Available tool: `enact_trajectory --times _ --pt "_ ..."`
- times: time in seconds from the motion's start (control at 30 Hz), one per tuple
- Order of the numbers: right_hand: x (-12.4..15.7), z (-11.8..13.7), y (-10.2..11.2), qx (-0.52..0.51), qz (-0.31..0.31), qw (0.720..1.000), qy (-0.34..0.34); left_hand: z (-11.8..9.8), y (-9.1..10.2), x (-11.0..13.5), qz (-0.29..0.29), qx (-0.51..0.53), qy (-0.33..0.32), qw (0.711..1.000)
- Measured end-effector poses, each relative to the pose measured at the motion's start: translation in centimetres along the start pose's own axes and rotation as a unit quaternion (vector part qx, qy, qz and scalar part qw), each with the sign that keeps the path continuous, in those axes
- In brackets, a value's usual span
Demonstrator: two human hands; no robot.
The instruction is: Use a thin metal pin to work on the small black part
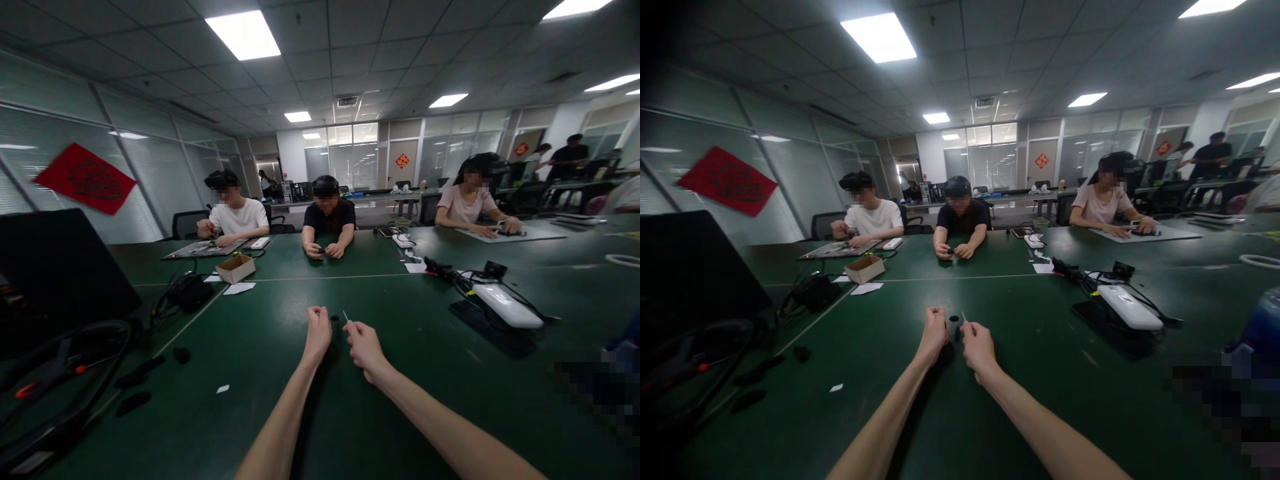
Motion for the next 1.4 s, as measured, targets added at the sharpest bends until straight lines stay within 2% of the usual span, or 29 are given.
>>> enact_trajectory --times 0.07,0.2,0.3,0.37,0.47,0.53,0.67,0.8,0.97,1.1,1.17,1.27,1.4 --pt "-1.3 -0.3 2.0 -0.058 -0.037 0.997 -0.032 0.2 -0.2 0.0 0.014 0.008 0.004 1.0" --pt "-3.7 -0.2 6.6 -0.069 -0.079 0.994 -0.016 0.7 -0.5 -0.3 0.037 0.022 0.022 0.999" --pt "-5.0 0.0 10.3 -0.052 -0.105 0.993 0.023 0.7 -0.6 -0.4 0.053 0.035 0.023 0.998" --pt "-5.4 0.8 12.5 0.0 -0.13 0.987 0.09 0.6 -0.8 -0.3 0.075 0.043 0.026 0.996" --pt "-5.6 0.9 14.3 0.046 -0.17 0.978 0.116 0.4 -1.3 0.0 0.121 0.044 0.049 0.99" --pt "-5.5 1.1 14.0 0.064 -0.165 0.976 0.124 0.1 -1.3 0.0 0.132 0.007 0.055 0.99" --pt "-5.0 1.9 12.3 0.102 -0.117 0.977 0.144 -0.8 -1.1 -1.2 0.091 -0.107 0.019 0.99" --pt "-5.0 2.1 11.8 0.123 -0.104 0.976 0.145 -1.3 -2.9 -2.0 0.061 -0.172 -0.042 0.982" --pt "-5.0 2.4 11.4 0.144 -0.083 0.972 0.166 -1.6 -5.2 -2.6 0.015 -0.324 -0.136 0.936" --pt "-5.0 2.6 11.2 0.15 -0.075 0.97 0.178 -1.7 -6.3 -3.5 0.015 -0.434 -0.16 0.887" --pt "-5.1 2.7 11.3 0.153 -0.079 0.968 0.181 -1.9 -6.3 -3.7 0.012 -0.458 -0.162 0.874" --pt "-5.4 2.4 11.2 0.151 -0.072 0.971 0.17 -2.1 -5.9 -3.7 0.009 -0.451 -0.165 0.877" --pt "-5.8 1.9 11.0 0.144 -0.057 0.976 0.154 -1.9 -5.3 -3.4 0.016 -0.386 -0.158 0.909"
Point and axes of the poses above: each hand's wrist, its own x-axis away from the middle knuckle, its own y-axis out of the back of the hand, z = x × y, the point moved 10 cm from there along -x, towards the middle knuckle, and after that the axes turned 7 degrees about -z, right-handed, at the moved point
